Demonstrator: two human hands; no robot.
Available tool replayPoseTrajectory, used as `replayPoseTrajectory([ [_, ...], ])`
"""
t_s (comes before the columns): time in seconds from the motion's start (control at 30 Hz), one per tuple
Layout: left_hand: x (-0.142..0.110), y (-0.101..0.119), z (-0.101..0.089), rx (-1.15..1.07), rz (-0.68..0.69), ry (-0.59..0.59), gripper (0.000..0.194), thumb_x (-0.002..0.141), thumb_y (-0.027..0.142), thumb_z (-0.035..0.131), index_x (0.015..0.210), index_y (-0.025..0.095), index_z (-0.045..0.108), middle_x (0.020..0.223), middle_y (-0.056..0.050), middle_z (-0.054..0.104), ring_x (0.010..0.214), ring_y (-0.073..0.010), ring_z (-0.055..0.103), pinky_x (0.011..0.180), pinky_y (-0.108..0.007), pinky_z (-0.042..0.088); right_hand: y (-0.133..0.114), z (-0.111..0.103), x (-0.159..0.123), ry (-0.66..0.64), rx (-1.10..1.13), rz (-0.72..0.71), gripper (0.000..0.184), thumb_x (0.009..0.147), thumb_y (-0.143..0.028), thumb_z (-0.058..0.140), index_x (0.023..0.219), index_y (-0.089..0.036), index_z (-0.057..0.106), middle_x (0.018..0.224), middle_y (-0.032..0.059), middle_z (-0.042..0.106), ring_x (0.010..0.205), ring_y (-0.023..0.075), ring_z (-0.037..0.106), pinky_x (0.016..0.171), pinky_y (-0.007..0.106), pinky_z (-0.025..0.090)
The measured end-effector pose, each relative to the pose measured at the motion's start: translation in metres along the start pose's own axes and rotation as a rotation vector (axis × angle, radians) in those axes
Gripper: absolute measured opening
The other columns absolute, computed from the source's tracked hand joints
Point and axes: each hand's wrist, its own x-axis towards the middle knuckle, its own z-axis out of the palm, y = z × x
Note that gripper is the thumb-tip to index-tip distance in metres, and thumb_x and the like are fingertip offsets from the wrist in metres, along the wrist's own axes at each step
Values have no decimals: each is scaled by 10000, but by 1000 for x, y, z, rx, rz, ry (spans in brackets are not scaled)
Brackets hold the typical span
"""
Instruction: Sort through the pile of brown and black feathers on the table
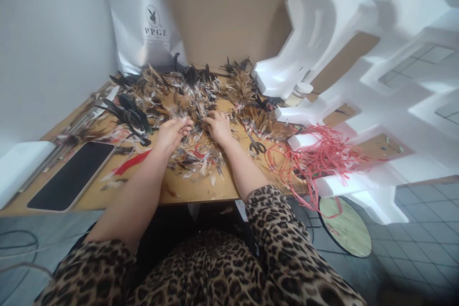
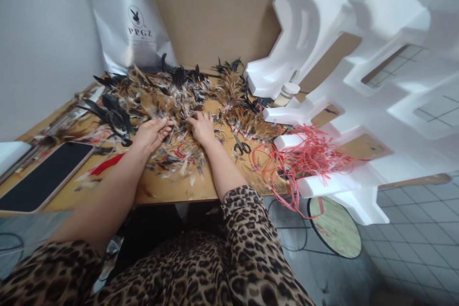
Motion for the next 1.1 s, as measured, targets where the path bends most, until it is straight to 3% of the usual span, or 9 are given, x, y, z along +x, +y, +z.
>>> replayPoseTrajectory([
  [0.1, -1, 0, 0, 10, -13, -11, 160, 679, 206, 717, 764, 88, 653, 698, -63, 696, 504, -48, 589, 465, -126, 433, 2, 7, 4, 71, 97, 23, 234, 831, -275, 513, 989, -264, 684, 1239, 58, 520, 1188, 239, 357, 980, 404, 251],
  [0.2, 0, -1, -1, 1, -29, -30, 184, 669, 203, 728, 789, 82, 658, 720, -74, 703, 527, -55, 604, 471, -125, 437, 8, 12, 9, 231, 380, 129, 193, 804, -297, 541, 852, -190, 694, 1045, 74, 605, 1055, 187, 476, 950, 332, 318],
  [0.33, 1, -2, -2, -19, -51, -86, 177, 684, 180, 715, 809, 64, 669, 776, -101, 712, 584, -73, 633, 488, -127, 456, 9, 6, 14, 359, 934, 366, 202, 732, -342, 585, 749, -150, 647, 727, 12, 610, 708, 116, 534, 723, 252, 413],
  [0.47, -1, -2, -1, -38, -113, -154, 156, 695, 138, 698, 827, 58, 676, 904, -137, 711, 655, -92, 656, 527, -138, 485, -1, -2, 15, 323, 1333, 570, 254, 647, -384, 656, 736, -151, 606, 542, -59, 521, 469, 46, 392, 498, 190, 317],
  [0.6, -5, -2, 2, -38, -151, -182, 119, 702, 119, 685, 805, 59, 676, 985, -158, 696, 684, -105, 664, 543, -151, 498, -12, -4, 14, 267, 1462, 565, 280, 610, -388, 695, 723, -152, 594, 525, -63, 524, 458, 32, 393, 448, 168, 266],
  [0.93, -5, -4, 2, -7, -154, -228, 120, 701, 123, 684, 795, 48, 683, 835, -134, 707, 628, -96, 649, 533, -148, 485, -35, 0, 8, 206, 1430, 448, 219, 647, -342, 684, 689, -145, 598, 553, -61, 542, 513, 39, 456, 548, 178, 365],
  [1.1, -5, 0, 1, -127, -192, -241, 69, 738, 66, 626, 787, 54, 674, 733, -88, 689, 568, -65, 614, 503, -128, 466, -29, -1, 8, 15, 1595, 495, 287, 640, -408, 709, 792, -178, 628, 681, -33, 624, 608, 60, 557, 551, 174, 390],
])
